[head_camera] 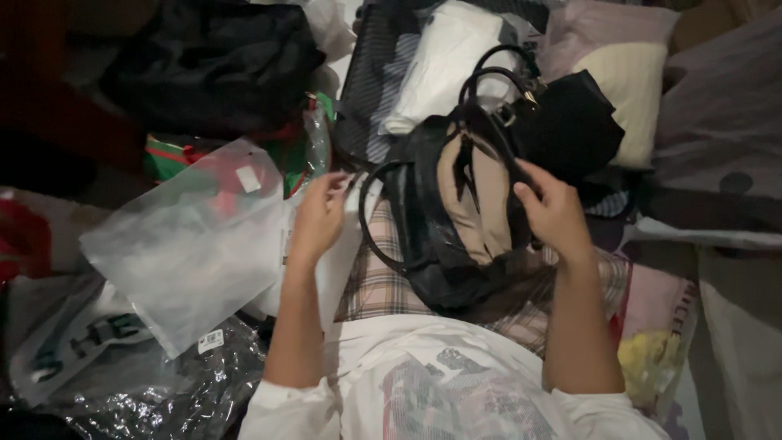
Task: The person sits cross-legged and handles several black handbags and plastic-wrapped packages. They open and close bag clasps, adjust straps, and place items into or remove them from clear plastic bags. The person repeatedly picks up, turns over, and sets down the bags and packages.
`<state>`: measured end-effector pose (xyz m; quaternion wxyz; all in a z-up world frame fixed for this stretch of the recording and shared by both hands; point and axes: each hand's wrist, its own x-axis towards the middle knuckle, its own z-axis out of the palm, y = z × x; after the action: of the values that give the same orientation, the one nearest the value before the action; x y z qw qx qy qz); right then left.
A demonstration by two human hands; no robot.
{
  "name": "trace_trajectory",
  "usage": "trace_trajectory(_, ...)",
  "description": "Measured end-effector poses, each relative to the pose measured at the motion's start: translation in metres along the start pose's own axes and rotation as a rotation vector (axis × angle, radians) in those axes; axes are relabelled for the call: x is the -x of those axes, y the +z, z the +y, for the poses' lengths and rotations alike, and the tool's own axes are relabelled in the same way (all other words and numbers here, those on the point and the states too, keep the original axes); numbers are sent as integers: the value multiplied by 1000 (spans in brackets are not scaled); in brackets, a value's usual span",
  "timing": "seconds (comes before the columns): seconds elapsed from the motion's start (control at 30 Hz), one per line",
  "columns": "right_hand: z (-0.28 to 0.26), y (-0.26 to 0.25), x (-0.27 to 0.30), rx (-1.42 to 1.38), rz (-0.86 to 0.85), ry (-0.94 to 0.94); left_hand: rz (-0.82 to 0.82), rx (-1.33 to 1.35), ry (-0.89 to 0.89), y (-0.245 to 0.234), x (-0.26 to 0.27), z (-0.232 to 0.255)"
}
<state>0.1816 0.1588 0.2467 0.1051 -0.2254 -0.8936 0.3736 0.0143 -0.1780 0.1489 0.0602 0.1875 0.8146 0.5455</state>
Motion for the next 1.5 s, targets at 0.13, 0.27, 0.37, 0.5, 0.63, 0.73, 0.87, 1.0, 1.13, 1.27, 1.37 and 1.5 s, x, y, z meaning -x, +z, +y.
trace_trajectory(0.13, 11, 4, 0, -170, -131, -23, 6, 20, 200, 42, -46, 19)
trace_trajectory(0.27, 18, -13, 9, -383, -291, -86, -20, -36, 585, 91, -107, 55)
trace_trajectory(0.37, 15, -33, 12, -405, -302, -68, -241, -23, 536, 105, -130, 78)
trace_trajectory(0.5, -11, -57, 6, -182, -73, -65, -285, -29, 309, 96, -136, 101)
trace_trajectory(0.63, -60, -44, 9, 329, 266, -243, -195, 272, 103, 80, -118, 124)
trace_trajectory(0.73, -97, -13, 17, 24, 156, -360, -162, 403, 47, 70, -96, 146)
trace_trajectory(0.87, -118, 17, 1, -22, 98, -557, -95, 274, 139, 52, -76, 170)
trace_trajectory(1.0, -112, 24, -15, -440, -79, -176, -110, 15, 234, 29, -76, 180)
trace_trajectory(1.13, -100, 37, -18, -346, -80, -147, -141, -39, 335, 29, -78, 176)
trace_trajectory(1.27, -83, 55, -11, -479, -157, 16, 64, -16, 350, 30, -88, 149)
trace_trajectory(1.37, -63, 47, 5, -1, -27, -43, 246, 27, 364, 13, -106, 118)
trace_trajectory(1.5, -41, 15, 28, 273, -63, 73, 404, -4, 207, -32, -138, 79)
